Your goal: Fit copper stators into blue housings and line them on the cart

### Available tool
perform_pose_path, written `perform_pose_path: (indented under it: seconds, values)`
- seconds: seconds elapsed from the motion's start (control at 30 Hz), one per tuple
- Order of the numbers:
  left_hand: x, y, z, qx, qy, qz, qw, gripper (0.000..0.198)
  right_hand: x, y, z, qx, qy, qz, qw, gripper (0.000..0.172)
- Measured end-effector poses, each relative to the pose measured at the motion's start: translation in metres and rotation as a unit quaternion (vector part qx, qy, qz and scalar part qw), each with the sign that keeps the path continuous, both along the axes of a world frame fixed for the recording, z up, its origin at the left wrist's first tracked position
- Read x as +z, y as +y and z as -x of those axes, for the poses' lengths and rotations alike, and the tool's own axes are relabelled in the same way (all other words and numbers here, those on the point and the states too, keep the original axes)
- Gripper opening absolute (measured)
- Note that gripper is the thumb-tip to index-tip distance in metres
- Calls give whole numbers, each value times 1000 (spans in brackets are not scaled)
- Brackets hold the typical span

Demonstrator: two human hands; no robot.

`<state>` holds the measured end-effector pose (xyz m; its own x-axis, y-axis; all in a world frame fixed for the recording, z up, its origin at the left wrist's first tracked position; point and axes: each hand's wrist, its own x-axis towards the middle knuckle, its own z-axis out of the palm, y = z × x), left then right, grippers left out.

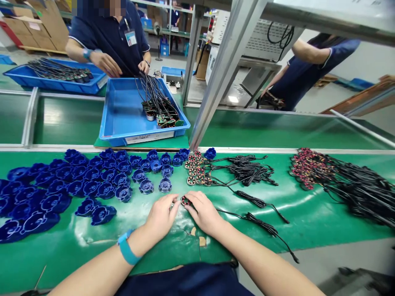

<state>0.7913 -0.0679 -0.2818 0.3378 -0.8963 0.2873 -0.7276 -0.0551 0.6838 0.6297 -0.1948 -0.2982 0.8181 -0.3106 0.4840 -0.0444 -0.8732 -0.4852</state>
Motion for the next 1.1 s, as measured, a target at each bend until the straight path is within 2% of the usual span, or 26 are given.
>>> perform_pose_path:
  seconds: [0.13,0.23,0.3,0.53,0.7,0.77,0.83,0.93,1.03,1.1]
  values:
    - [14,-6,0,4,122,-87,989,29,-9,3,0,5,-18,-40,999,62]
    - [16,-12,-2,-1,245,-135,960,20,-13,4,0,17,-31,-58,998,70]
    - [14,-13,-2,3,284,-147,947,20,-13,4,0,22,-35,-66,997,71]
    - [17,-15,0,29,225,-155,962,23,-9,6,-1,24,-13,-55,998,72]
    - [18,-12,0,27,200,-177,963,25,0,8,-5,26,43,-28,998,58]
    - [19,-3,-1,40,135,-134,981,22,7,10,-6,27,78,-23,996,46]
    - [23,6,-4,64,17,-51,996,20,14,12,-7,16,120,-25,992,36]
    - [31,9,-13,110,-168,50,978,31,26,11,-11,-17,180,-33,983,30]
    - [34,-2,-23,139,-304,17,942,49,38,1,-17,-33,176,-57,982,25]
    - [32,-9,-27,127,-346,-27,929,46,47,-11,-21,-43,111,-86,989,22]
